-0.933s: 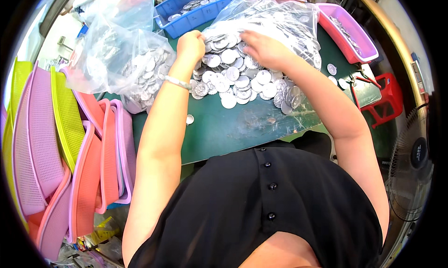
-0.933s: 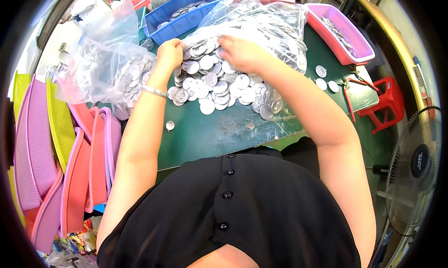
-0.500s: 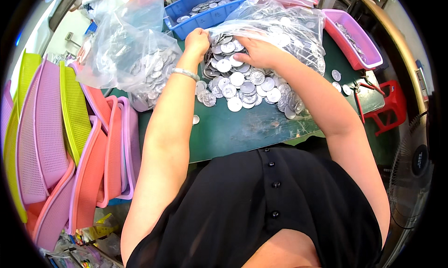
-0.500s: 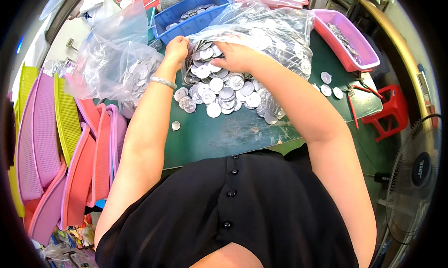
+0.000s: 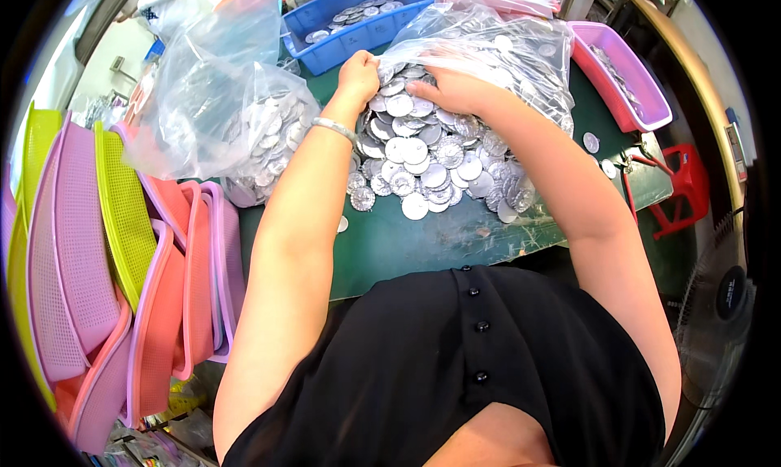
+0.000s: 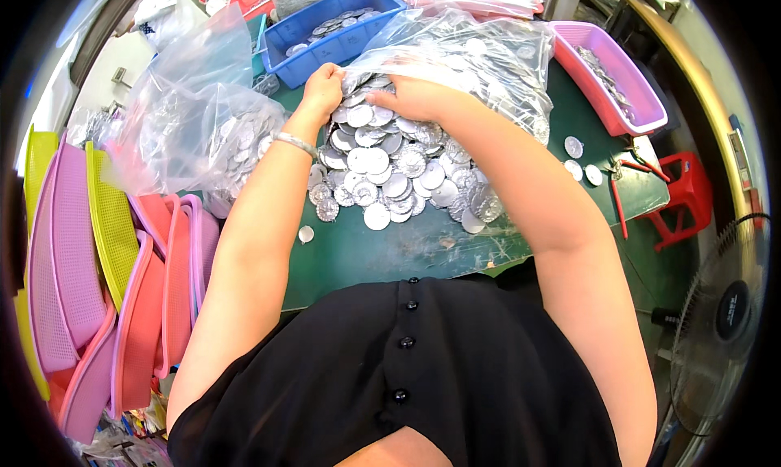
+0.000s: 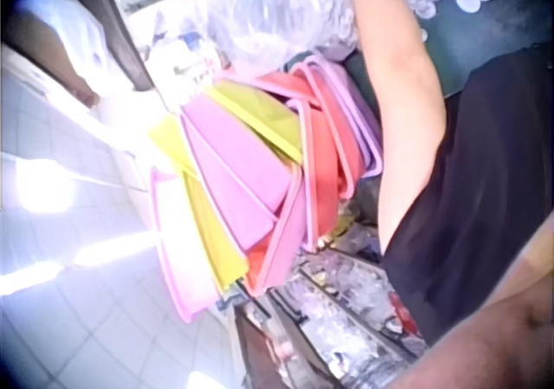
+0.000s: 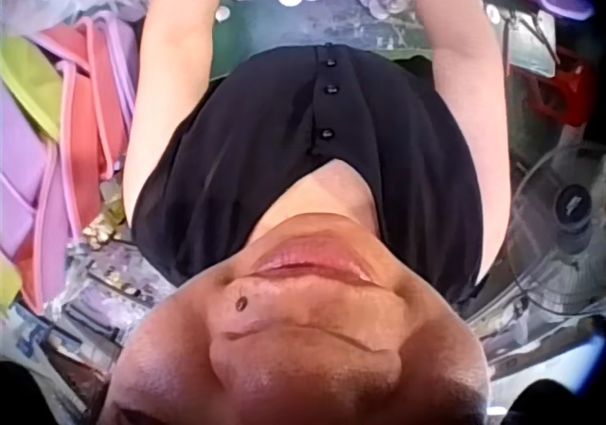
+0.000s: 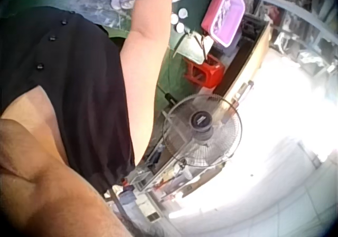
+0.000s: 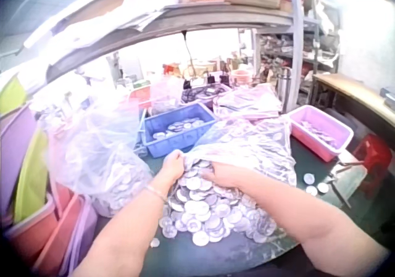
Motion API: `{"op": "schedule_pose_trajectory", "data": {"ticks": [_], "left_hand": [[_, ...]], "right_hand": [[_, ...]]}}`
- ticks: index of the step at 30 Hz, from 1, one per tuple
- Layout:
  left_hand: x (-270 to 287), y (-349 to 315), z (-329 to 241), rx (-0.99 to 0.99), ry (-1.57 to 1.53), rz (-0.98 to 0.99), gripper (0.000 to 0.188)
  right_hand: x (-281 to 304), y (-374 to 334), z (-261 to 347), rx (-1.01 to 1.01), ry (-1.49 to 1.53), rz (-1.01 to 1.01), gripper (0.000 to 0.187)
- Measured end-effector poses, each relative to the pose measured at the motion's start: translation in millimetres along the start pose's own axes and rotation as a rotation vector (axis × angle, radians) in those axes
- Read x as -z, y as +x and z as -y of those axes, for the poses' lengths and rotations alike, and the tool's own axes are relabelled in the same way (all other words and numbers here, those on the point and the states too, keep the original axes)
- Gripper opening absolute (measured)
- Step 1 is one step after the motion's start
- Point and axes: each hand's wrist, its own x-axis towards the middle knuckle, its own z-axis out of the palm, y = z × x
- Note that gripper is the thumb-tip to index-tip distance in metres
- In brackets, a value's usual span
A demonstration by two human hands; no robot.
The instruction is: The person trims the edges of circular metal or plastic components using a pair of shears, then gathers them from a table into a large plastic bag.
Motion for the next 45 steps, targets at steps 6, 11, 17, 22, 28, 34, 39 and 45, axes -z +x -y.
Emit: {"op": "schedule_pose_trajectory", "data": {"ticks": [6,11,17,22,28,34,39,45], "left_hand": [[-6.1,12.9,6.7,0.135,-0.319,0.233,0.031],[4.2,4.2,-4.2,0.266,-0.427,0.400,0.035],[9.0,11.7,-7.0,0.311,-0.518,0.492,0.034],[6.0,21.5,-15.9,0.303,-0.542,0.521,0.024],[-15.4,37.9,-5.5,0.282,-0.406,0.418,0.024],[-15.1,43.0,2.5,-0.003,0.064,0.227,0.031],[18.4,-10.7,-29.6,-0.261,0.189,0.085,0.038],[35.6,-116.7,-46.6,-0.567,0.155,-0.041,0.026]], "right_hand": [[0.0,4.5,-2.7,0.029,0.080,0.157,0.059],[-5.7,0.1,-4.8,0.065,0.161,0.115,0.058],[11.8,-10.1,3.3,0.058,0.116,0.131,0.061],[4.8,-21.4,-1.2,0.066,0.223,0.121,0.064],[9.6,-31.2,4.6,0.126,0.091,0.105,0.066],[4.7,-39.1,3.4,0.138,0.097,0.087,0.060],[9.2,-46.4,-8.0,0.091,0.336,0.017,0.045],[69.1,-97.6,6.7,0.093,0.468,0.015,0.024]]}}
